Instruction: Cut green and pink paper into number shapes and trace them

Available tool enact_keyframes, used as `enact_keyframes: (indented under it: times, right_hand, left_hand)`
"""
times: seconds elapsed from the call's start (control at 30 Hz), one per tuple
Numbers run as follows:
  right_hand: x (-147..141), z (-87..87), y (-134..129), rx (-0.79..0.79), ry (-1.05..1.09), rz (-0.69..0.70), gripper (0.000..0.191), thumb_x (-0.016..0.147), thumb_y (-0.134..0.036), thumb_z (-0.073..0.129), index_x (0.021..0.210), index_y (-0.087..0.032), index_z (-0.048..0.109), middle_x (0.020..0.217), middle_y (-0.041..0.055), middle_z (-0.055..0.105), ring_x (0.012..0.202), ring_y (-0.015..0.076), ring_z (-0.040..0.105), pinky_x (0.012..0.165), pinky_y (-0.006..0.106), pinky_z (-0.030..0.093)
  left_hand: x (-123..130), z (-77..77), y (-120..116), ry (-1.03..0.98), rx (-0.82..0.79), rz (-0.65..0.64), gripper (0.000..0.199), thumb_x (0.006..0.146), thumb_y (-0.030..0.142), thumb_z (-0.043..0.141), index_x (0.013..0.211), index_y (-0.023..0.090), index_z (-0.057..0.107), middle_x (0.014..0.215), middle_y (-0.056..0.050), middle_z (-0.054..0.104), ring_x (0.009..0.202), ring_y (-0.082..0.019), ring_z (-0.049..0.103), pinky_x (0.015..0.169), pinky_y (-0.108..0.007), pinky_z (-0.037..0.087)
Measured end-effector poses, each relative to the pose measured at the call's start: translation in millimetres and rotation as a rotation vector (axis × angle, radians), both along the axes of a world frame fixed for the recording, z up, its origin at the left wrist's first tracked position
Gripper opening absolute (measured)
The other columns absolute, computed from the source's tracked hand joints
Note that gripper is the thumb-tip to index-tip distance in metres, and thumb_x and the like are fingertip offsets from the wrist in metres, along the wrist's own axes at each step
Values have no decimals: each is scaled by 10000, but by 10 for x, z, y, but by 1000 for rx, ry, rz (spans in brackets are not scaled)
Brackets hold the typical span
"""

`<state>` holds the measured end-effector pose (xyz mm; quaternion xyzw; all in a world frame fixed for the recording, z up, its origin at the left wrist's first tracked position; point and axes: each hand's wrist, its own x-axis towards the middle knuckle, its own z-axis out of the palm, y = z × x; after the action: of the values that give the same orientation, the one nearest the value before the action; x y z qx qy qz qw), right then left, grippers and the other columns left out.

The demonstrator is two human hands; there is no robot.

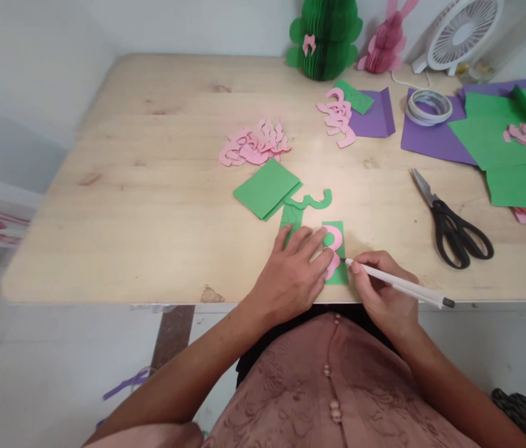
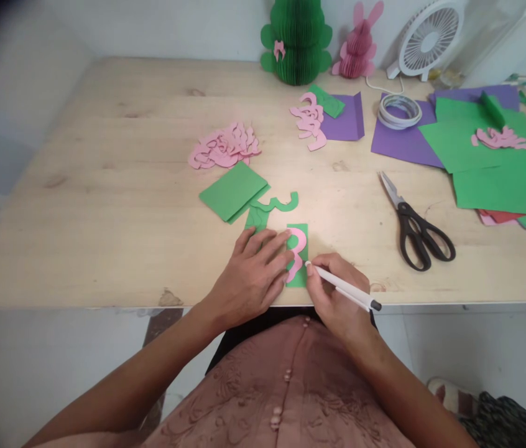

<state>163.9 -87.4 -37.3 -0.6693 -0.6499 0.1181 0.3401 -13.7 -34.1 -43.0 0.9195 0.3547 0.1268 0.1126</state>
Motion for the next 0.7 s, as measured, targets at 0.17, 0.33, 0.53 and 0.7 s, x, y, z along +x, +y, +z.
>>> enact_keyframes:
  times: [0.17,0.33,0.53,0.7]
  right_hand:
    - [-19,8,-5,17,-29,-10,76,847,-243,605,777,-214,603,626,-47,642,504,104,572,508,212,422]
    - [-22,5,-16,25,-42,-21,84,846,-258,607,773,-216,610,616,-46,642,501,109,575,507,215,424]
    - [-22,5,-33,32,-52,-24,87,850,-263,606,775,-219,613,619,-46,645,502,109,577,507,216,422]
    - [-26,4,-38,35,-60,-21,79,847,-250,613,775,-218,613,632,-42,650,524,111,586,522,219,426]
  left_hand:
    - [2,2,2,8,5,-5,295,917,269,421,1140,186,595,1433,-119,455,1247,-309,417,1088,-561,249]
    - [4,-3,1,15,4,-3,297,923,275,411,1143,187,590,1443,-118,445,1253,-308,413,1094,-561,239]
    - [5,3,0,16,-2,-1,303,929,275,398,1144,189,593,1446,-116,443,1252,-306,413,1094,-561,240]
    - [5,5,2,6,5,4,295,917,269,422,1135,190,603,1434,-116,457,1242,-304,421,1089,-557,253]
